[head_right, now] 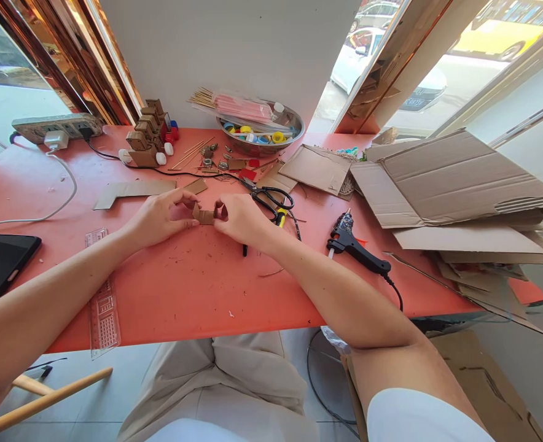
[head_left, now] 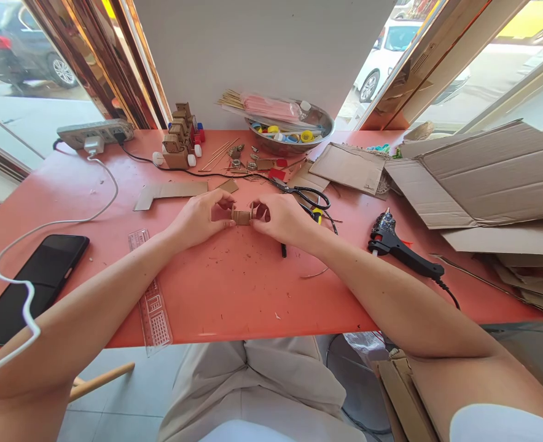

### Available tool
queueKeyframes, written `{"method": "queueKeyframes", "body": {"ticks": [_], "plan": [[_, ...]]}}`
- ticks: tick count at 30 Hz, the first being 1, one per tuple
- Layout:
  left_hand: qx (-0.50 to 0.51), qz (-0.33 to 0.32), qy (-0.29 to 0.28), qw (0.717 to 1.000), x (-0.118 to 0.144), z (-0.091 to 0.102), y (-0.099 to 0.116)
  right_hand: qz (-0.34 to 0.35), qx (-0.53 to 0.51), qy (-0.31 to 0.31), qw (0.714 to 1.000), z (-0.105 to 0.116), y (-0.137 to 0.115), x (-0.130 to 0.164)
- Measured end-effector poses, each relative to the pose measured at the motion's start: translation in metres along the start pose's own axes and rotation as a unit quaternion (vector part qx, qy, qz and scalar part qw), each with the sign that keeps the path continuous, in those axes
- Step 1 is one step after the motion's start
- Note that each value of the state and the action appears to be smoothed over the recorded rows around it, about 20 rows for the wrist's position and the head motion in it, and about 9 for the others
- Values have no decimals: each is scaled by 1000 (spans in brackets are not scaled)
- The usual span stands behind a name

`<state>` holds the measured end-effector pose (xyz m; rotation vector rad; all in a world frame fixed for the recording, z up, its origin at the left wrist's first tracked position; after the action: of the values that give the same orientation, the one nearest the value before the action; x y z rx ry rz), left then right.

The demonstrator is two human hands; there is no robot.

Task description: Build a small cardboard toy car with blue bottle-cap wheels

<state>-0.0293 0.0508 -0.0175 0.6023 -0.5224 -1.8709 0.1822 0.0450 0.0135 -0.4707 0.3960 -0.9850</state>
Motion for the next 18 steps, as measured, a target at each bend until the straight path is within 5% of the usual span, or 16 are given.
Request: {"method": "queueKeyframes", "body": {"ticks": [18], "plan": [[-1, -10, 10, 1000, 2, -1, -1, -13, 1, -9, 1000, -1, -1, -1]]}}
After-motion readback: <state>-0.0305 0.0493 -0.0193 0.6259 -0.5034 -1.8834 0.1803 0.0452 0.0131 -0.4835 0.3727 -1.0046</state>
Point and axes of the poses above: each hand's wrist, its own x-axis away from the middle knuckle, its own z-axis out of the back of the hand, y = z × x, the point moved 1 cm from there along -x, towards the middle knuckle, and after that the axes turned 3 degrees about z, right-handed, at the moved point
